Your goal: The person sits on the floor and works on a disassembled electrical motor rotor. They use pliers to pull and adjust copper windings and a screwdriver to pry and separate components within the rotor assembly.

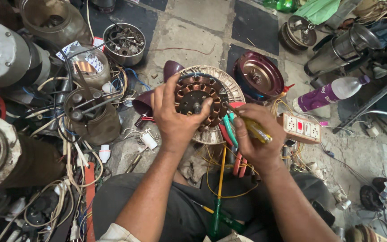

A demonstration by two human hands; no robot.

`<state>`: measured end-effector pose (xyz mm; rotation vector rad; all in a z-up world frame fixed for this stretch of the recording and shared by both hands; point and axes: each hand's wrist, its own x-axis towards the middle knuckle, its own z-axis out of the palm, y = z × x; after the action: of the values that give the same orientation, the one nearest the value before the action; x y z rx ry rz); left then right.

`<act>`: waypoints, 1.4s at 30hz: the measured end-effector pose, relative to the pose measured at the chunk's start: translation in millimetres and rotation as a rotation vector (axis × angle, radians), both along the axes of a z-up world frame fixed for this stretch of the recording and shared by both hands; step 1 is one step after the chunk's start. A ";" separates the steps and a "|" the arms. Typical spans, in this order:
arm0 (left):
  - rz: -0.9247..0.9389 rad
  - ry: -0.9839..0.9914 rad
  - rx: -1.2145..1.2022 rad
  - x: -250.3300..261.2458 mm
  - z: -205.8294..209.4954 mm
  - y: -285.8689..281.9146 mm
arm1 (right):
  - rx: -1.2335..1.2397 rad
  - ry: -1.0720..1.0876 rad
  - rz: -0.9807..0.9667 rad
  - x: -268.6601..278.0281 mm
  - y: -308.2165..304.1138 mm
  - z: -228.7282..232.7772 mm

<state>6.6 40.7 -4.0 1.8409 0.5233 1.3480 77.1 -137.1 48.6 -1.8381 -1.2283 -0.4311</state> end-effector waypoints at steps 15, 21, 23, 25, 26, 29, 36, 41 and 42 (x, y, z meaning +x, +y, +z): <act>-0.025 -0.017 -0.037 0.6 -1.1 -0.3 | 0.487 1.151 0.283 22.7 -12.3 -17.4; -0.062 -0.031 -0.125 0.6 -1.2 -1.7 | 0.575 1.012 0.234 13.4 -10.6 -11.0; -0.096 -0.054 -0.191 0.7 -1.8 -2.5 | 0.533 0.893 0.228 7.4 -7.4 -4.9; -0.137 -0.088 -0.266 1.6 -2.6 -3.7 | 0.475 0.768 0.195 2.2 -5.9 0.7; -0.128 -0.090 -0.257 2.1 -2.8 -3.8 | 0.436 0.702 0.169 0.4 -5.7 3.2; -0.110 -0.086 -0.239 2.6 -2.2 -3.4 | 0.344 0.561 0.106 -4.0 -4.6 6.3; -0.107 -0.051 -0.208 4.0 0.3 -5.2 | 0.165 0.316 0.053 -2.2 0.8 6.3; -0.139 -0.068 -0.242 7.2 -3.3 -6.4 | 0.308 0.598 0.069 -0.6 0.9 7.4; -0.143 -0.069 -0.255 8.2 -4.1 -6.4 | 0.331 0.656 0.070 1.3 0.3 8.8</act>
<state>14.8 34.2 -8.0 1.5878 0.4934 1.1861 78.4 -136.8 57.4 -1.4710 -0.7136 0.0228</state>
